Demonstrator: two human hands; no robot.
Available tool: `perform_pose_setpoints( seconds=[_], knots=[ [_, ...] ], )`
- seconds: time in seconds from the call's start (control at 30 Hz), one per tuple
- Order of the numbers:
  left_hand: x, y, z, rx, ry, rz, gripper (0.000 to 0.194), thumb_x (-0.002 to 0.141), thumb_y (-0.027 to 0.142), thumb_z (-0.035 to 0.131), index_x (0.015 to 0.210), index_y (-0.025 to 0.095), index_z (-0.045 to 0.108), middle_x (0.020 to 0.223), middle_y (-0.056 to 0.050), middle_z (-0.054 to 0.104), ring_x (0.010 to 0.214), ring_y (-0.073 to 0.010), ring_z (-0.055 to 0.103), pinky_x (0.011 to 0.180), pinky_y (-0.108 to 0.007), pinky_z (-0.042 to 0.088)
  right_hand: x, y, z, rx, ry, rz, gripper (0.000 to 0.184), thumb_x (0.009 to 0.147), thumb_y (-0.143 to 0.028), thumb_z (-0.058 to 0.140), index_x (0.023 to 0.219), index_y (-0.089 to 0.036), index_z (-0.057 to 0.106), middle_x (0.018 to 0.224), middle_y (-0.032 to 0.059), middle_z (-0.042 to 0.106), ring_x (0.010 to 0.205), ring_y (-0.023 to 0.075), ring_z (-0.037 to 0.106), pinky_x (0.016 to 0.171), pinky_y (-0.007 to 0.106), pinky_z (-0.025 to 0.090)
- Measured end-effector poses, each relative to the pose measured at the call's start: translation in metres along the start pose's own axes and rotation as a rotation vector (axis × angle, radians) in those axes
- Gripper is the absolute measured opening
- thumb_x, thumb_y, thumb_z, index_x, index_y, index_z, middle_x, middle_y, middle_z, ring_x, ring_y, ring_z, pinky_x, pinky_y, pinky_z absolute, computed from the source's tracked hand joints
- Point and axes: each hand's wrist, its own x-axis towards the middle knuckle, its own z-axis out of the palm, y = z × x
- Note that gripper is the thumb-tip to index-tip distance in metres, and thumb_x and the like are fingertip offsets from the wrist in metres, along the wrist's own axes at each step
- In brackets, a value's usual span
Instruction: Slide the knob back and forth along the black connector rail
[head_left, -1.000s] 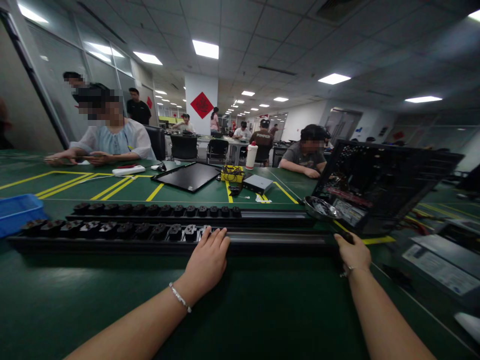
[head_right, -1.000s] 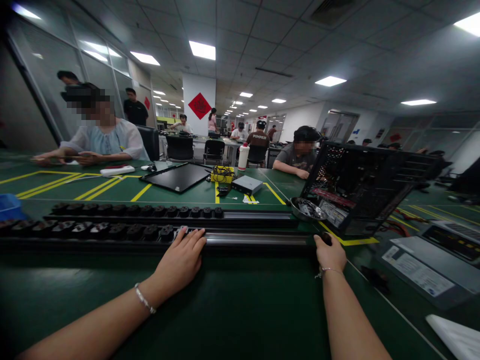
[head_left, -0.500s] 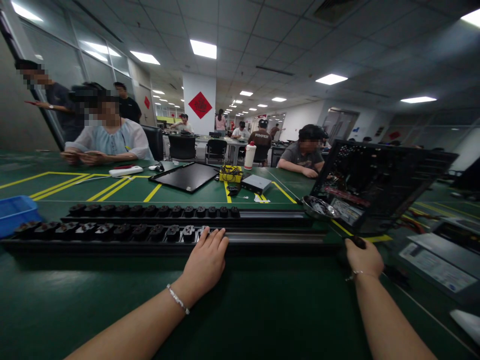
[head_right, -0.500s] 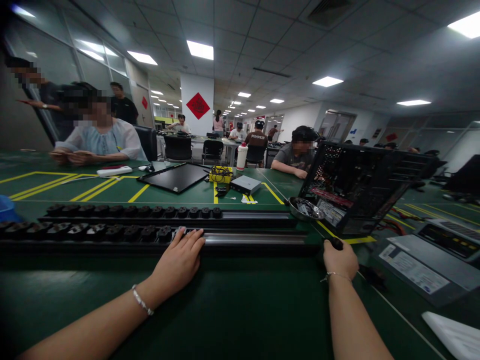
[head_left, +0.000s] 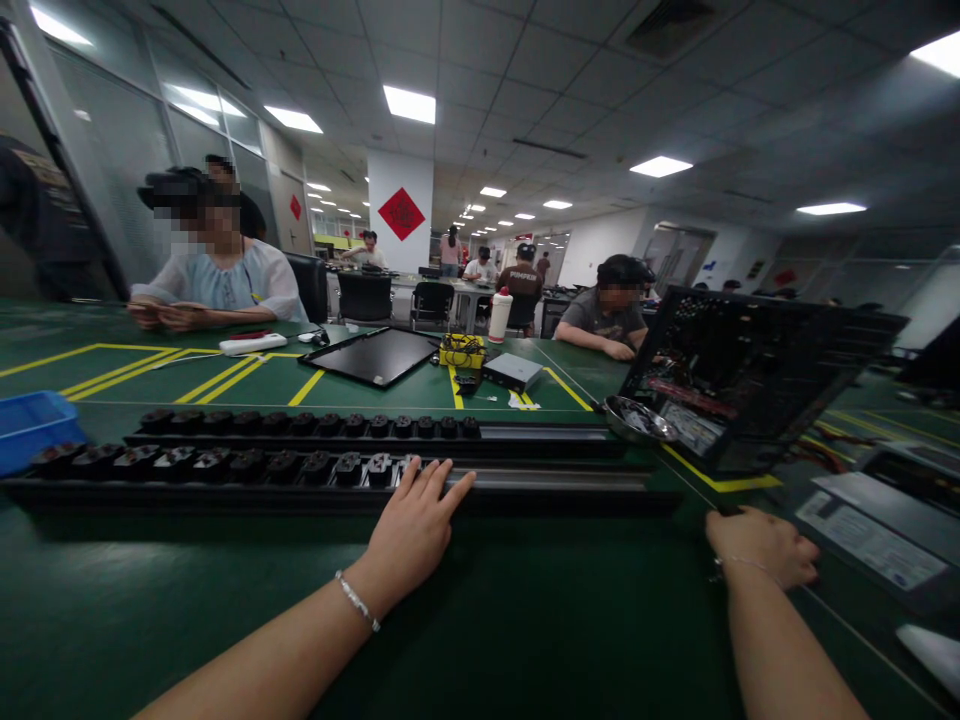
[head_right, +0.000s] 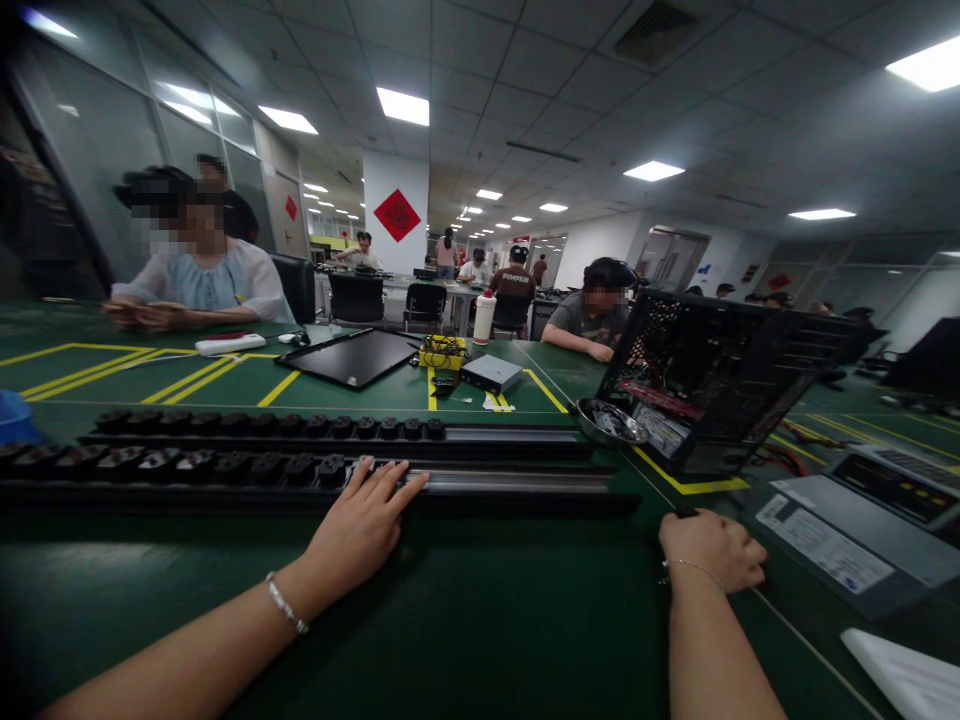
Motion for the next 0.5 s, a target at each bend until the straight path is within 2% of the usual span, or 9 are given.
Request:
perform_pose_setpoints(
  seconds=[0.17,0.33,0.5],
  knots=[
    [-0.0017,-0.0008,0.0017,-0.019,0.015,0.036,0.063,0.08,0.016,0.05,0.137,0.035,0.034,0.141,-0.007,0.044,0.132,-0.025,0.035,0.109,-0.051,0.023,-0.0023,-0.003,-0.0015,-0.04,0.004,0.034,0.054,0.066,-0.041,0.054,0.111,-0.011,0.062,0.125,0.0261,0.045,0.117,0.0408,0.033,0.086,0.053,0.032],
    [-0.0027,0.0001,0.0006,-0.037,0.03,0.084,0.06,0.08,0.017,0.05,0.137,0.033,0.036,0.142,-0.006,0.042,0.135,-0.026,0.03,0.11,-0.055,0.02,-0.0023,-0.0017,-0.0012,-0.032,0.014,0.03,0.053,0.066,-0.042,0.053,0.112,-0.016,0.062,0.129,0.0226,0.043,0.118,0.0408,0.032,0.087,0.053,0.032],
    [-0.0031,0.0004,0.0019,-0.047,0.0,0.09,0.06,0.081,0.023,0.052,0.137,0.035,0.035,0.145,-0.004,0.037,0.136,-0.0257,0.027,0.11,-0.054,0.02,0.0006,0.0031,0.0037,0.013,0.02,0.023,0.049,0.068,-0.034,0.049,0.113,-0.016,0.061,0.127,0.0248,0.042,0.12,0.0418,0.03,0.085,0.055,0.031]
  ],
)
